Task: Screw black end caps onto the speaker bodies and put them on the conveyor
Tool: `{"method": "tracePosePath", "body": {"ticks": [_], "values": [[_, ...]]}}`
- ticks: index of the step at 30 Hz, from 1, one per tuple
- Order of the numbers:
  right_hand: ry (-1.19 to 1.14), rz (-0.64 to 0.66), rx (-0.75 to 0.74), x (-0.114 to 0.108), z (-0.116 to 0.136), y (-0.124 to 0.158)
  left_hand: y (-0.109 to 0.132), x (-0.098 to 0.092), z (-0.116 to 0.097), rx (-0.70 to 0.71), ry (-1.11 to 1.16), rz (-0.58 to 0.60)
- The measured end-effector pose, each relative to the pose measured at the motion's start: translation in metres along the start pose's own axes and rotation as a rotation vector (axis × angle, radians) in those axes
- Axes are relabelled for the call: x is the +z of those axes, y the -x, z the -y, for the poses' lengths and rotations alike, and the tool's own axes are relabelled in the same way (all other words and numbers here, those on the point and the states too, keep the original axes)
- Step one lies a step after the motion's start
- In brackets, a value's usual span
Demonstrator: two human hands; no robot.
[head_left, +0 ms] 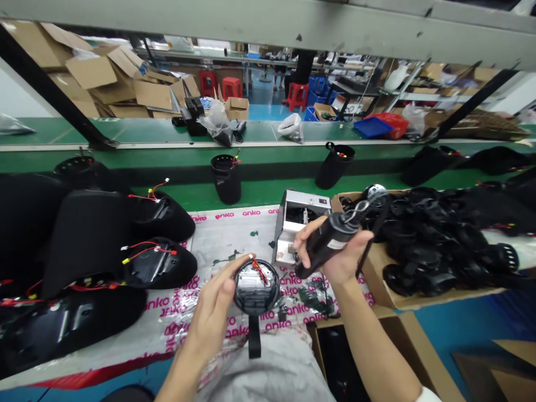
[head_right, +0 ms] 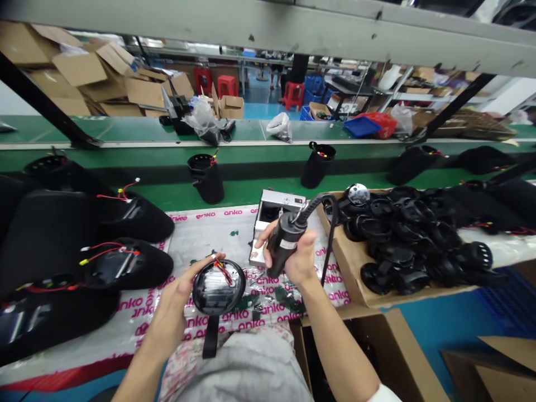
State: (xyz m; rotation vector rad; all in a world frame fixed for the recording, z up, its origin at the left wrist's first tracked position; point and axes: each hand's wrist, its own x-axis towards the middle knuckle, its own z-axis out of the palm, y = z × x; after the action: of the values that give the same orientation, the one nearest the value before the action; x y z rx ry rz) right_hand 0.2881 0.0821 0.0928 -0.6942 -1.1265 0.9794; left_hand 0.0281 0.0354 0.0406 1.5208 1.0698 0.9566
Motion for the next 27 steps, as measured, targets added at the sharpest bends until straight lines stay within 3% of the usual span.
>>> {"method": "tracePosePath", "body": {"ticks": [4,6,9,11,17,20,23,27], "values": [[-0.043,0.097,-0.004,-0.011,0.024,-0.001,0.034,0.025,-0.005,0.020,-0.129,-0.120],[-0.018,0.114,-0.062,-0.013,0.039,-0.003,0.035,0.040,-0.005,0.022,-0.198,-0.203],[0.087,0.017,-0.194,-0.008,0.046,0.000,0.027,0.051,0.000,0.024,-0.246,-0.297],[0.121,-0.024,-0.262,-0.002,0.038,0.004,0.020,0.048,0.007,0.065,-0.247,-0.279],[0.086,-0.023,-0.263,0.000,0.007,0.010,0.009,0.032,0.029,0.243,-0.232,-0.112],[-0.021,0.005,-0.133,-0.005,0.004,0.005,0.005,0.034,0.034,0.308,-0.181,-0.100],[-0.116,0.061,0.028,-0.010,0.019,0.000,0.003,0.036,0.037,0.289,-0.144,-0.078],[-0.064,0.101,-0.007,-0.008,0.076,-0.005,0.004,0.037,0.038,0.249,-0.111,-0.055]]}}
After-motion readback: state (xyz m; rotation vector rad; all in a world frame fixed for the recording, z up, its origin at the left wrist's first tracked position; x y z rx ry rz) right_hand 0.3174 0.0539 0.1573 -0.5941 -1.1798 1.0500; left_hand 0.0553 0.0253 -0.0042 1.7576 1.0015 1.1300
